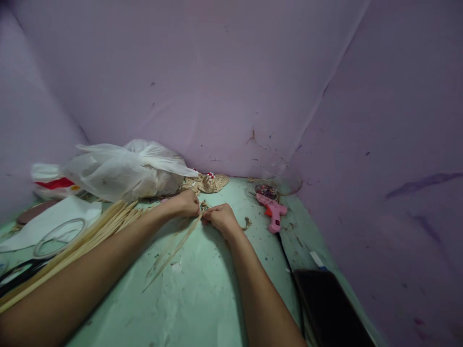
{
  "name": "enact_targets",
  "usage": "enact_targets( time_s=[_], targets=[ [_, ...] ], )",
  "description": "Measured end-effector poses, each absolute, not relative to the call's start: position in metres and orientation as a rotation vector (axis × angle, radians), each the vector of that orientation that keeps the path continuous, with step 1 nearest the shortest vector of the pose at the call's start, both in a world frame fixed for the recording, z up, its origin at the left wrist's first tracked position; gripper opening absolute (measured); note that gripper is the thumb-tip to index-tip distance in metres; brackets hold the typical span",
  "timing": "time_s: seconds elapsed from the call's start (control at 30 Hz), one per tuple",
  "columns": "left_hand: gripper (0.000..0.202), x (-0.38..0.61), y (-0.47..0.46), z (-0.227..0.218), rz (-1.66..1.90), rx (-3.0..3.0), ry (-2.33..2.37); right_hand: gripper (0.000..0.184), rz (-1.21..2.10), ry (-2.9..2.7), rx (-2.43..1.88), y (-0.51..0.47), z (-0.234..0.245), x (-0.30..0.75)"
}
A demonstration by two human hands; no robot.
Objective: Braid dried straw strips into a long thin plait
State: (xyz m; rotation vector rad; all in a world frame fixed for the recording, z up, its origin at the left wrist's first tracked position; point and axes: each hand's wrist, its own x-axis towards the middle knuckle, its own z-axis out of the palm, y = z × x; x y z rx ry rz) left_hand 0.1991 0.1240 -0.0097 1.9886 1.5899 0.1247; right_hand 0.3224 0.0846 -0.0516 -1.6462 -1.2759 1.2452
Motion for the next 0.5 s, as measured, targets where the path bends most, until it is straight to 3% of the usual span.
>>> enact_targets(
  time_s=[0.23,0.5],
  targets=[
    [0.026,0.219,0.104,0.003,0.095,2.380,1.724,0.021,1.221,-1.209,-1.710,0.082,-0.045,0.315],
    [0.012,0.221,0.106,0.010,-0.038,1.874,1.545,0.016,1.369,-1.048,-1.655,0.080,-0.036,0.312]
  ],
)
